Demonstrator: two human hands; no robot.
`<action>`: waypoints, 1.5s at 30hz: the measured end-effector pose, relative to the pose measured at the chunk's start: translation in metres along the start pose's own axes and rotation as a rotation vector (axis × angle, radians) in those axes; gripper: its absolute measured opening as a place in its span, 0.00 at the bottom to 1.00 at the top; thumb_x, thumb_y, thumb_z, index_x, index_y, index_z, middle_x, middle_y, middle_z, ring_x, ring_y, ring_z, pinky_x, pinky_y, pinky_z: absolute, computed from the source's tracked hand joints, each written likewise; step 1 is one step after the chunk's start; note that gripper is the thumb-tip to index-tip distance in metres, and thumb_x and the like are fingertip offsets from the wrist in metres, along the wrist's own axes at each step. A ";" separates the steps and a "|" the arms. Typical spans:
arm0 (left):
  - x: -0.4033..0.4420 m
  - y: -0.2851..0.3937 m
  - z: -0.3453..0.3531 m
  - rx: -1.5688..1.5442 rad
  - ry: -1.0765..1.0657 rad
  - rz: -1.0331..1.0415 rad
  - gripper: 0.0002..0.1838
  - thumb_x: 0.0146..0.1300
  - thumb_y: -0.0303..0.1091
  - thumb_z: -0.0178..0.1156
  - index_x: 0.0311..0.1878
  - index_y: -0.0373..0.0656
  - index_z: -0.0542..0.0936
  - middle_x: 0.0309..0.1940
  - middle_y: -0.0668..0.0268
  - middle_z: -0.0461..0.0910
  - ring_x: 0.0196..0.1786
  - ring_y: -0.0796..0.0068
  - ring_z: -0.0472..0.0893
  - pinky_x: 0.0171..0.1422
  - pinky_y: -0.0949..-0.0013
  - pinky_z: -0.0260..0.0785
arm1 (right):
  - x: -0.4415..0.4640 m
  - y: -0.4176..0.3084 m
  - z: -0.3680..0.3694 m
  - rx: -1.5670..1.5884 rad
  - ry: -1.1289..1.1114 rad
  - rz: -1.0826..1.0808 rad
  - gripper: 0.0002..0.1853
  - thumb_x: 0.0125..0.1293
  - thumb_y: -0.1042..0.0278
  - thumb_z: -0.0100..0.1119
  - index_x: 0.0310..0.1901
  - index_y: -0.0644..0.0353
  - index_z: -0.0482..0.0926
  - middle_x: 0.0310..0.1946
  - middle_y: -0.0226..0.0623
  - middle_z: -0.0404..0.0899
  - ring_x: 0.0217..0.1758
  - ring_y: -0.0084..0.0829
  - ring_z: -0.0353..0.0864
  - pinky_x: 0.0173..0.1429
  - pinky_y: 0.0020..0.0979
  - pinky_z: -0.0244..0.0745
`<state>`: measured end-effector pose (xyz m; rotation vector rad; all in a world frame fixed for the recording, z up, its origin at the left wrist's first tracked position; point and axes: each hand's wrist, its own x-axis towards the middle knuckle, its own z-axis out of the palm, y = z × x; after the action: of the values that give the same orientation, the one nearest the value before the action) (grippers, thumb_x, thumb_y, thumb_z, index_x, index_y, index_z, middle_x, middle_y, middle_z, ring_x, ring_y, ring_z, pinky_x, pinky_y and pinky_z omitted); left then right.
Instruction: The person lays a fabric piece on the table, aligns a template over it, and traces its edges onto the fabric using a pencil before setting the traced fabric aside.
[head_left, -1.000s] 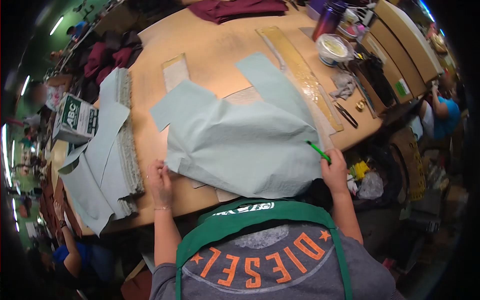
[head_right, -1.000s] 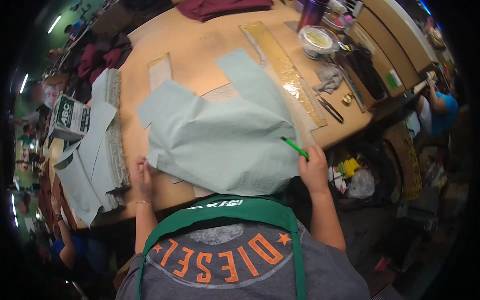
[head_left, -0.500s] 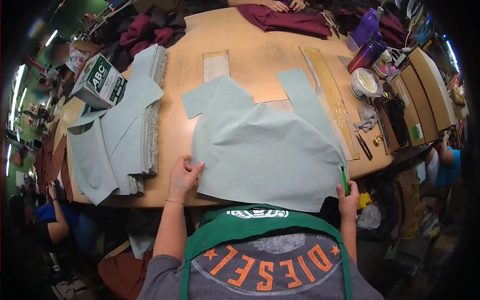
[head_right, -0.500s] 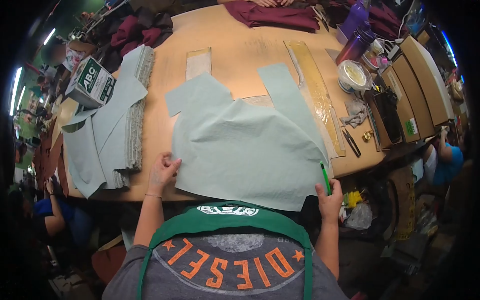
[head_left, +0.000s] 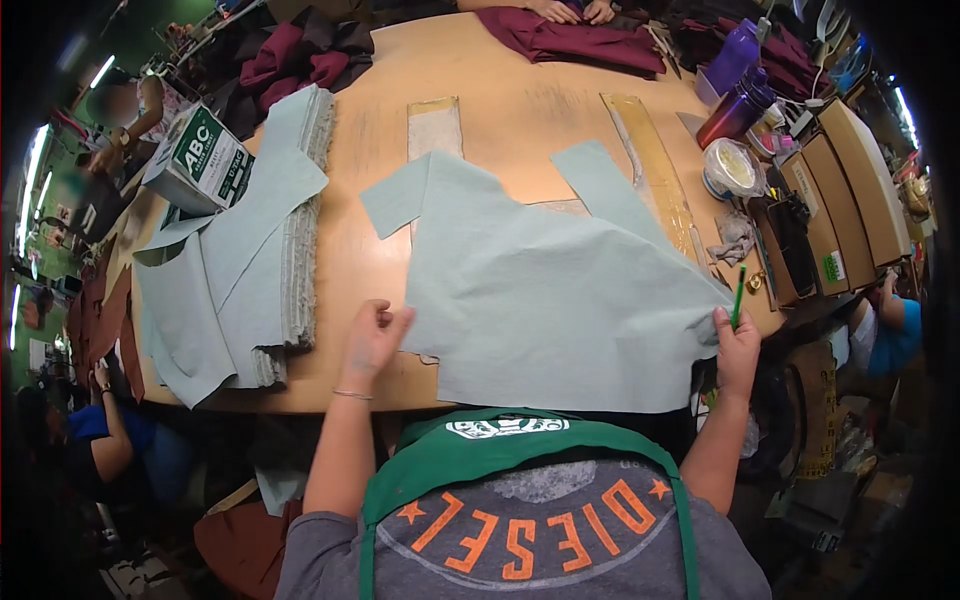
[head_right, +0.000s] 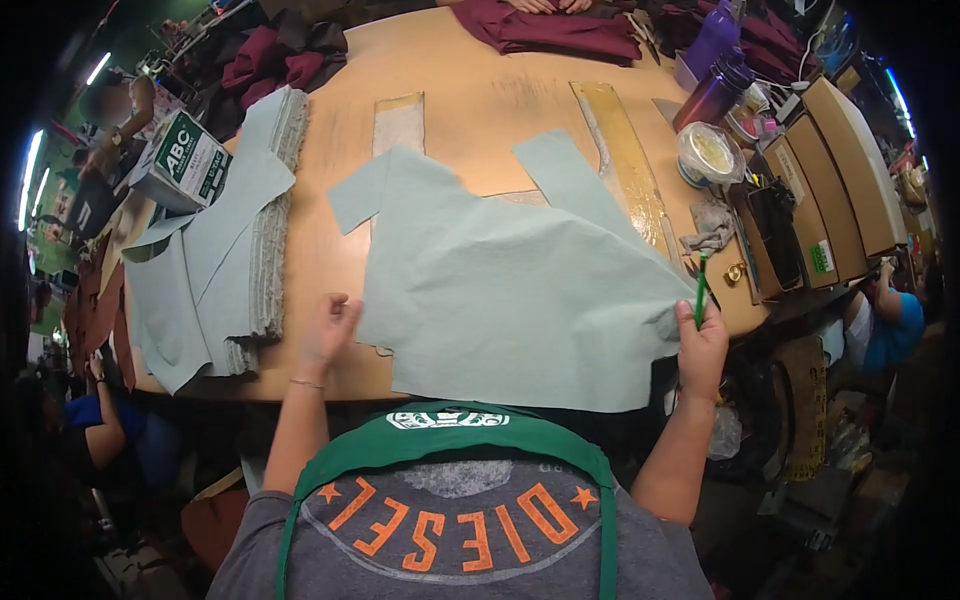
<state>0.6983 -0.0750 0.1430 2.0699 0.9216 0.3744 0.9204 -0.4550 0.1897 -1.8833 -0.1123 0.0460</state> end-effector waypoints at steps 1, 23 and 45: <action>-0.002 -0.007 0.010 0.124 0.045 0.088 0.20 0.51 0.47 0.61 0.31 0.36 0.71 0.28 0.60 0.73 0.30 0.66 0.72 0.35 0.67 0.66 | -0.001 0.005 0.000 -0.103 0.002 -0.008 0.10 0.60 0.66 0.54 0.37 0.65 0.74 0.25 0.24 0.73 0.27 0.15 0.65 0.33 0.19 0.63; 0.055 0.081 -0.045 -1.361 -0.279 -0.098 0.19 0.60 0.37 0.43 0.48 0.31 0.70 0.45 0.53 0.74 0.48 0.61 0.75 0.56 0.60 0.65 | 0.063 -0.048 0.001 0.783 -0.320 -0.007 0.12 0.60 0.72 0.50 0.45 0.67 0.70 0.38 0.42 0.76 0.40 0.33 0.77 0.44 0.33 0.74; 0.104 0.004 -0.034 -1.252 -0.260 -0.395 0.19 0.59 0.40 0.49 0.50 0.39 0.71 0.47 0.59 0.74 0.49 0.65 0.74 0.55 0.61 0.65 | 0.107 0.008 0.083 0.315 -0.287 0.187 0.19 0.54 0.76 0.58 0.48 0.68 0.68 0.40 0.37 0.74 0.41 0.27 0.73 0.48 0.26 0.67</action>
<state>0.7530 0.0176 0.1619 0.7483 0.6314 0.3239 1.0198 -0.3681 0.1585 -1.5574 -0.1172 0.4387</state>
